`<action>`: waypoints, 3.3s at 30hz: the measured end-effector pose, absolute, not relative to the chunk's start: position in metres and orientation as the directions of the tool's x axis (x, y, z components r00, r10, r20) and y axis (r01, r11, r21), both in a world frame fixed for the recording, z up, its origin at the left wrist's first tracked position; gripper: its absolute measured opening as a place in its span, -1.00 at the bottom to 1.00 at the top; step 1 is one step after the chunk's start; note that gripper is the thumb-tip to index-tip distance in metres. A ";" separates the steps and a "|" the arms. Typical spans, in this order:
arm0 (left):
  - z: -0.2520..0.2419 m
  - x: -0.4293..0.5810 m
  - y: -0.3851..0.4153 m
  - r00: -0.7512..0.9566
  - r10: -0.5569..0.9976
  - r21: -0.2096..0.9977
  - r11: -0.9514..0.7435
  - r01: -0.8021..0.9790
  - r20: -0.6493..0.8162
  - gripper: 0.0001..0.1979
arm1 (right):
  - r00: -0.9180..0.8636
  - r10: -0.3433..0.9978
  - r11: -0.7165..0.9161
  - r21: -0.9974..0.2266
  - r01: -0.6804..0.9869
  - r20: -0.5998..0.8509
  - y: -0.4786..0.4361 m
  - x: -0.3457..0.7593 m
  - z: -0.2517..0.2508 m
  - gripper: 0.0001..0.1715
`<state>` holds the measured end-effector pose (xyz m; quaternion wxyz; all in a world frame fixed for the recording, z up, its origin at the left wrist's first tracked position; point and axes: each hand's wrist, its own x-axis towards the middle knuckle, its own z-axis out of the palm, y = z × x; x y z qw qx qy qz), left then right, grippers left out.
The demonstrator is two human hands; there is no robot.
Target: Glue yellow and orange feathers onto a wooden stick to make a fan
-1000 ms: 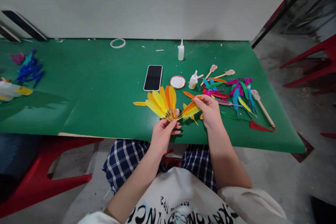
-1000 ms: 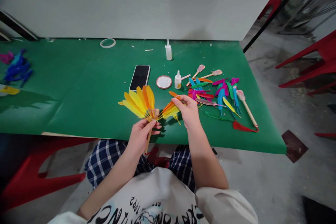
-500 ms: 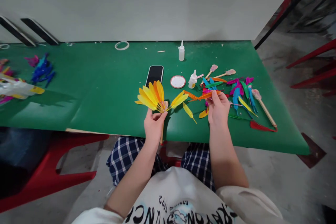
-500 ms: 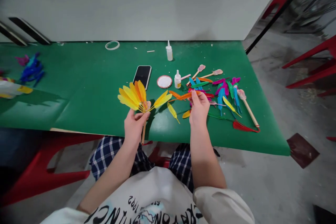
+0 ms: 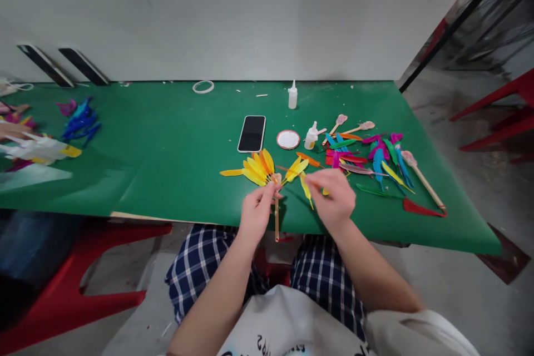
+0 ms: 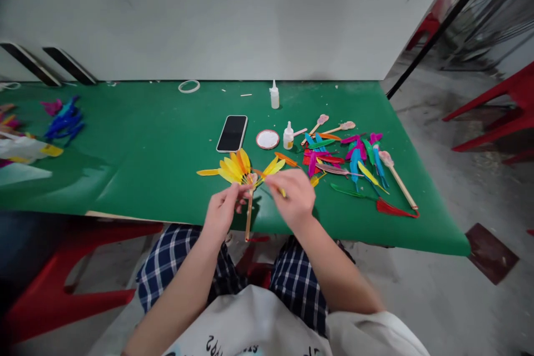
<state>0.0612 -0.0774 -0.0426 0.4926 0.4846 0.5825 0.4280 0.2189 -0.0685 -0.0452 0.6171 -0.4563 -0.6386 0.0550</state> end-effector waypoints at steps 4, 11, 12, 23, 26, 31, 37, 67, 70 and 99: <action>-0.034 0.064 -0.066 0.188 0.932 0.899 0.351 -0.263 -0.309 -0.64 | -0.323 0.480 0.793 -0.246 0.558 0.815 -0.080 0.209 -0.047 -0.70; 0.006 0.019 0.012 -0.140 0.987 0.965 -0.109 -0.239 0.077 -0.73 | 0.120 0.814 0.383 -0.680 0.625 0.568 -0.009 0.259 -0.051 -0.36; 0.009 0.012 0.021 -0.145 0.982 0.960 -0.155 -0.235 0.123 -0.72 | 0.229 0.859 0.268 -0.783 0.561 0.458 0.006 0.265 -0.054 -0.30; -0.022 0.018 0.028 -0.094 0.996 0.989 -0.018 -0.145 0.004 -0.72 | 0.201 0.954 0.061 -0.804 0.591 0.221 0.061 0.262 -0.082 -0.65; -0.023 0.026 0.027 -0.089 0.996 0.989 -0.001 -0.148 -0.012 -0.74 | 0.279 0.923 0.091 -0.853 0.514 0.267 0.052 0.262 -0.070 -0.66; -0.025 0.033 0.024 -0.025 0.998 0.991 0.047 -0.122 -0.051 -0.74 | 0.181 0.947 0.119 -0.816 0.566 0.265 0.035 0.257 -0.045 -0.66; -0.028 0.036 0.023 -0.029 0.999 0.994 0.044 -0.101 -0.047 -0.72 | 0.195 0.953 0.092 -0.833 0.545 0.233 0.021 0.253 -0.038 -0.64; -0.032 0.043 0.019 0.030 0.993 0.994 0.111 -0.016 -0.111 -0.63 | 0.015 0.748 0.451 -0.525 0.721 0.664 0.013 0.244 -0.037 -0.87; -0.032 0.044 0.019 0.022 0.995 0.995 0.102 -0.017 -0.102 -0.65 | 0.012 0.661 0.417 -0.381 0.825 0.750 0.014 0.246 -0.039 -0.85; -0.030 0.055 0.006 0.353 0.902 0.966 0.201 0.164 -0.247 -0.58 | 0.076 0.995 0.068 -0.998 -0.013 0.067 0.014 0.248 -0.029 -0.60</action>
